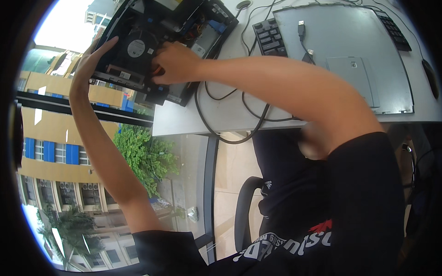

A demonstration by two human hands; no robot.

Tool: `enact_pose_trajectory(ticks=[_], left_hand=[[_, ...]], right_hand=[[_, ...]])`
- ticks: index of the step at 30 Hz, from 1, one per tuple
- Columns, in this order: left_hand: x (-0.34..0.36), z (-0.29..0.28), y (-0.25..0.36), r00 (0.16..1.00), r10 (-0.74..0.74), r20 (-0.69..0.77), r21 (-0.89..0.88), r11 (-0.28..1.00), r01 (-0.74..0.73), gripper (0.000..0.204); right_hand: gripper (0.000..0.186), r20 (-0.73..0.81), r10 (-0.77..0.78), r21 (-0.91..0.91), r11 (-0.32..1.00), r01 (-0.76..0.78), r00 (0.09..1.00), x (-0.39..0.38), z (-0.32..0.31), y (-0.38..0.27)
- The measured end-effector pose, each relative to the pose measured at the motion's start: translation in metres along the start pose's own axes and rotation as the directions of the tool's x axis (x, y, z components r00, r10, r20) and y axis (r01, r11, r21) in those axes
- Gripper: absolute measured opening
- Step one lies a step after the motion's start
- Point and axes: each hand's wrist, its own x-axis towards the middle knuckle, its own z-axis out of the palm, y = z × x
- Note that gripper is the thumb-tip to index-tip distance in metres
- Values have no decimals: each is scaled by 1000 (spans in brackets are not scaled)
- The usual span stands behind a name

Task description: Assembling and connecting components inside a desktop computer case.

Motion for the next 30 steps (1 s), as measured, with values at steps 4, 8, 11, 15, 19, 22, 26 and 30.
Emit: enact_pose_trajectory(ticks=[4,8,11,15,19,22,26,30], left_hand=[[6,-8,-3,994,-23,111,47,999,18,106],[-1,-3,1,996,92,-18,37,995,-92,95],[0,0,5,995,94,-18,37,995,-93,96],[3,0,14,999,50,21,31,998,-51,97],[5,4,9,998,68,5,-21,997,-68,89],[-5,-14,2,998,68,-13,-32,997,-68,86],[8,15,0,996,86,-20,-98,991,-88,86],[5,-6,-6,992,114,-51,-127,985,-120,87]], right_hand=[[31,-11,-59,27,998,59,998,1,-36,-2],[29,162,85,98,990,-101,983,1,-49,6],[30,215,166,138,970,-198,962,5,-51,12],[31,211,218,165,953,-254,953,3,-60,6],[31,334,161,16,984,-176,929,6,-88,-7],[31,454,16,-152,987,59,891,18,-136,-30],[30,421,-169,-364,869,336,891,-19,-234,-3],[21,397,27,-535,819,207,918,-50,-324,8]])
